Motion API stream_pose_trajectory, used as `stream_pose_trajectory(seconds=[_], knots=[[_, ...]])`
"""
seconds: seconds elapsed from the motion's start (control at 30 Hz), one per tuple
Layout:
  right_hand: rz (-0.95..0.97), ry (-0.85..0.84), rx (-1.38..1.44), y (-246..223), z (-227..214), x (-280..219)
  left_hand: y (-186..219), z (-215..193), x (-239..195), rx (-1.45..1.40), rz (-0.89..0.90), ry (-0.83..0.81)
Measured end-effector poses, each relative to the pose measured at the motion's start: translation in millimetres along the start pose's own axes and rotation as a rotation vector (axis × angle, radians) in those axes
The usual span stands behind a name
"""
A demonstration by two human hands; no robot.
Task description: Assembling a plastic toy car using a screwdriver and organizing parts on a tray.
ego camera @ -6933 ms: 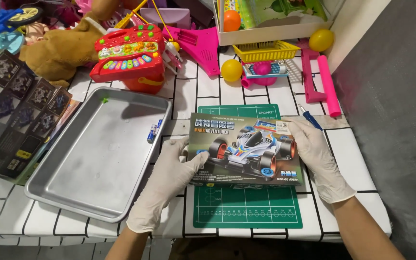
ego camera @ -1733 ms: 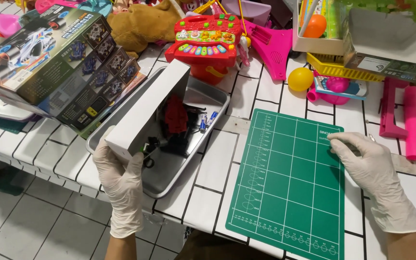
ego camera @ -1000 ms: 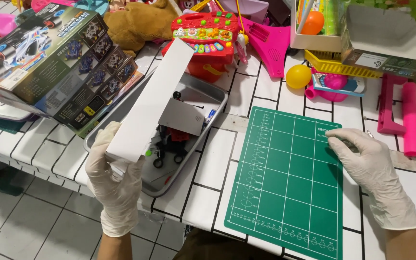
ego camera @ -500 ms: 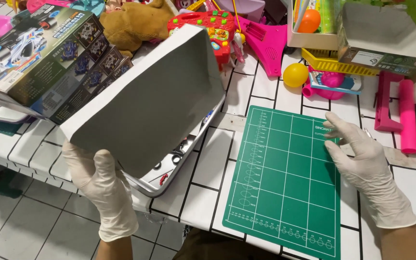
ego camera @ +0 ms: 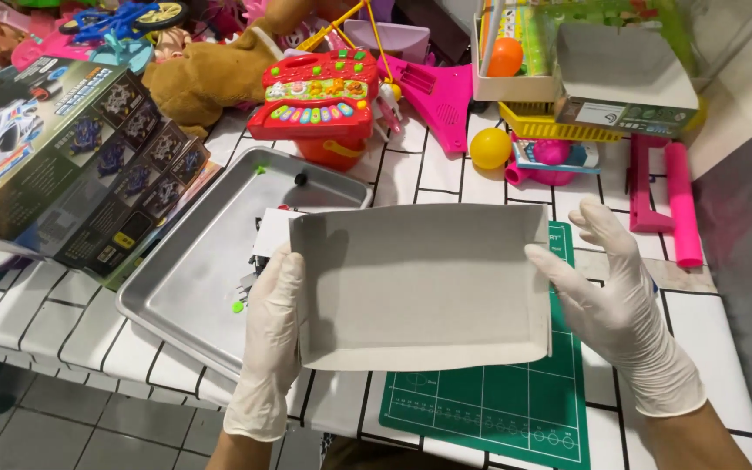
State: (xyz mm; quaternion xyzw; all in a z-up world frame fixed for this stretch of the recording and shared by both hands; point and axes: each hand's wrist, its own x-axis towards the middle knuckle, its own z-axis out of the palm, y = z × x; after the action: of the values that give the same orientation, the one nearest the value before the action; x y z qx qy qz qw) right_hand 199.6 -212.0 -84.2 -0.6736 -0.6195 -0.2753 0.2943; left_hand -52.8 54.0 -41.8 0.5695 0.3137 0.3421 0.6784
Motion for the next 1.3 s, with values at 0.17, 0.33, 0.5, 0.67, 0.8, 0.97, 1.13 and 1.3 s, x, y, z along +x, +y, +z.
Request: stream_pose_trajectory(seconds=[0.17, 0.33, 0.5, 0.67, 0.8, 0.97, 1.13, 1.3], knots=[[0.009, 0.019, 0.047, 4, -6, 4, 29, 22, -1, -0.232, -0.361, 0.05], [0.013, 0.132, 0.045, 1, -24, 14, 16, 30, 17, -0.538, -0.378, -0.058], [0.105, 0.338, -0.021, 16, -35, 6, -39, 36, 12, -0.073, 0.095, -0.339], [0.247, 0.441, -0.204, 37, -48, 24, -60, 41, 8, 0.546, 0.909, -0.475], [0.218, 0.434, -0.334, 83, -44, 41, -90, 35, 13, 0.729, 0.918, -0.458], [0.255, 0.404, -0.489, 137, -17, 66, -102, 31, 17, 0.821, 0.998, -0.42], [0.313, 0.375, -0.483, 158, 9, 79, -93, 34, 16, 0.806, 1.008, -0.376], [0.331, 0.341, -0.51, 159, 13, 79, -81, 35, 11, 0.68, 1.036, -0.347]])
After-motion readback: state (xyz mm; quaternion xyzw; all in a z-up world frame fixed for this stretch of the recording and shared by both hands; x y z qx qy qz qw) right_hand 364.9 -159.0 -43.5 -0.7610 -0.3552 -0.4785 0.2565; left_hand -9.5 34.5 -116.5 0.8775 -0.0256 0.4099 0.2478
